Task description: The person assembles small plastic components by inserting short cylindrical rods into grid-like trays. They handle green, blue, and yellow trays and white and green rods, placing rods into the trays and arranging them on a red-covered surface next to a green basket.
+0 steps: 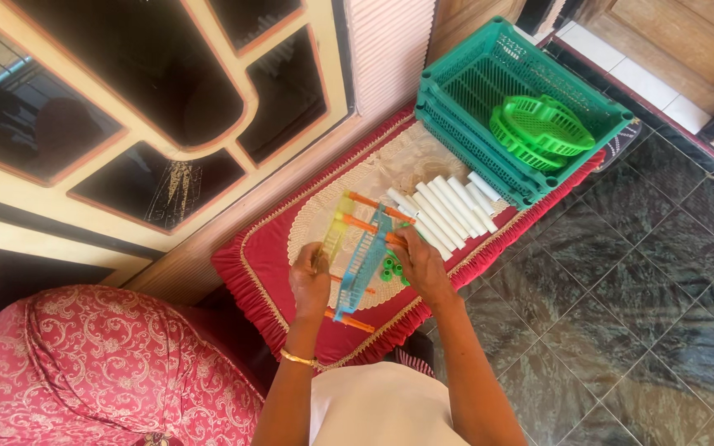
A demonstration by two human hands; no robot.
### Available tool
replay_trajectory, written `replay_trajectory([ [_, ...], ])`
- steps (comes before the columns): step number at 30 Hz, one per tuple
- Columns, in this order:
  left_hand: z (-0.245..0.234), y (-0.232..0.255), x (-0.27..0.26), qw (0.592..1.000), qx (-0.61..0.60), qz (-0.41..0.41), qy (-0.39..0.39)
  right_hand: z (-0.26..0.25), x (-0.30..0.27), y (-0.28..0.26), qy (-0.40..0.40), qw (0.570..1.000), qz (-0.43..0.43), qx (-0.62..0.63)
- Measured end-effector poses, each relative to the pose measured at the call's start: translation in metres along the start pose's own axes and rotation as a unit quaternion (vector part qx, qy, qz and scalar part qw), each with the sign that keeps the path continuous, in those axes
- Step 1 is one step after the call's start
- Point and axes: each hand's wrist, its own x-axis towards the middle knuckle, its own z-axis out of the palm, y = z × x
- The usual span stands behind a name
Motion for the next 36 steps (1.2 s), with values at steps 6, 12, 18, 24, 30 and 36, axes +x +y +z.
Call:
replay_trajectory([
  [6, 0.021, 0.057, -0.017, 0.963, 0.142, 0.209, 0.095, -0.002, -0.002, -0.003, 0.007, 0.999, 0.034, 0.039],
  [12, 0.04, 0.077, -0.011, 0.993, 0.06, 0.038, -0.093, -0.009, -0.005, -0.017, 0.011, 0.996, -0.022, 0.088],
  [18, 0.047, 0.081, -0.006, 0.982, -0.081, -0.127, -0.116, -0.021, -0.017, -0.031, -0.01, 0.999, -0.011, 0.05],
  [24, 0.051, 0.096, -0.015, 0.967, -0.219, -0.078, -0.104, -0.029, -0.021, -0.038, 0.003, 0.997, -0.069, 0.032],
  [30, 0.054, 0.09, -0.019, 0.963, -0.247, -0.093, -0.053, -0.029, -0.018, -0.032, -0.089, 0.995, 0.017, 0.041],
  [36, 0.049, 0.073, -0.023, 0.974, -0.206, -0.052, -0.078, -0.047, -0.015, -0.024, -0.255, 0.779, 0.381, 0.428],
])
